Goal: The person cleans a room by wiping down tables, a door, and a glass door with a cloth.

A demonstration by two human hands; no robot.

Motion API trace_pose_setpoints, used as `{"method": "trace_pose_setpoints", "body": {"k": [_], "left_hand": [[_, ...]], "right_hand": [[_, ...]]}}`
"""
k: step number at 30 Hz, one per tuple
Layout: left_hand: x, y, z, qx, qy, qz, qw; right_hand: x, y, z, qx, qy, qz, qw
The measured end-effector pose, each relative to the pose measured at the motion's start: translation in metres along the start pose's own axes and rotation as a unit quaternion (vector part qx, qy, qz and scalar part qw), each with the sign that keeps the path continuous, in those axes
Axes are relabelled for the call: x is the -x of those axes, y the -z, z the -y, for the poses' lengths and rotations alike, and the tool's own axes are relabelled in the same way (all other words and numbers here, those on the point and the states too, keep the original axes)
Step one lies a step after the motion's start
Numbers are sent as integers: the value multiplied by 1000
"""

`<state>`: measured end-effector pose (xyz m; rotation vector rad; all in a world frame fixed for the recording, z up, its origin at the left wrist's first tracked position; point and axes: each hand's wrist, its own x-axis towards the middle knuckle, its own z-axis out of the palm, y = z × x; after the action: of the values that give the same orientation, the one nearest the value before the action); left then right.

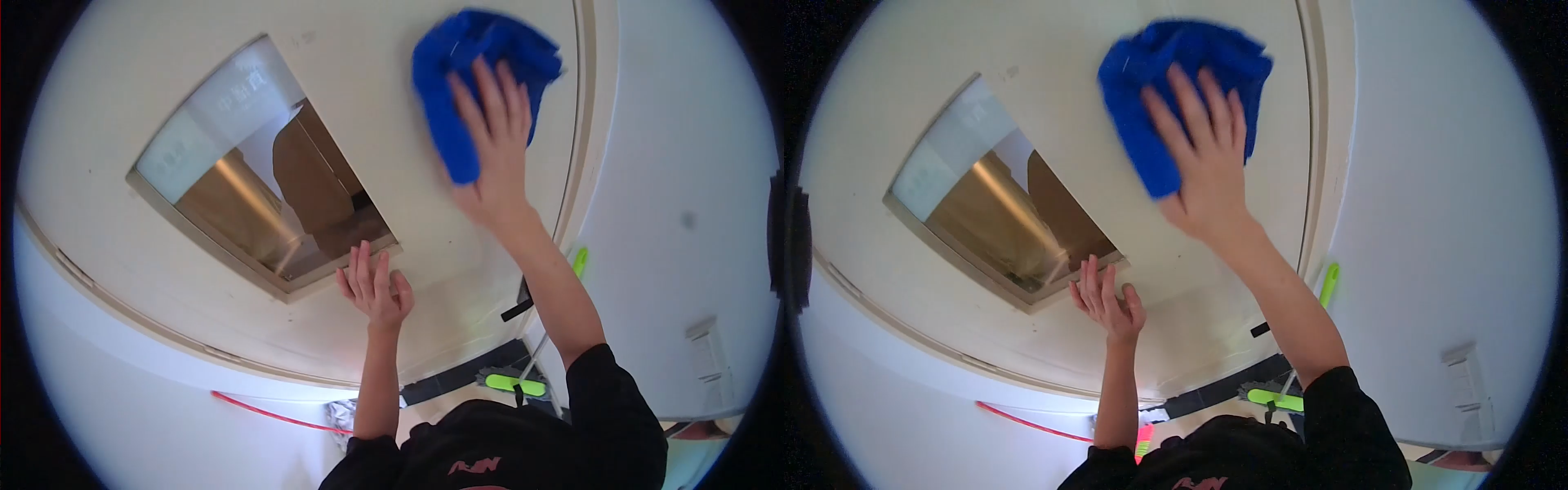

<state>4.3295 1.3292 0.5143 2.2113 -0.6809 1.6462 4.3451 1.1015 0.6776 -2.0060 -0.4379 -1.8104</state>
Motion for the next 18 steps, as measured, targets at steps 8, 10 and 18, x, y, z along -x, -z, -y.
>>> {"method": "trace_pose_setpoints", "body": {"k": [8, 10, 18], "left_hand": [[-6, -4, -1, -31, 13, -8, 999], [-6, -3, -3, -40, 20, -11, 999], [-3, -3, -4, -25, 21, -13, 999]], "right_hand": [[131, 8, -19, 17, 188, 290, 938], [110, 15, -24, 31, 151, 286, 946], [55, -9, 20, 28, 141, 209, 967]]}}
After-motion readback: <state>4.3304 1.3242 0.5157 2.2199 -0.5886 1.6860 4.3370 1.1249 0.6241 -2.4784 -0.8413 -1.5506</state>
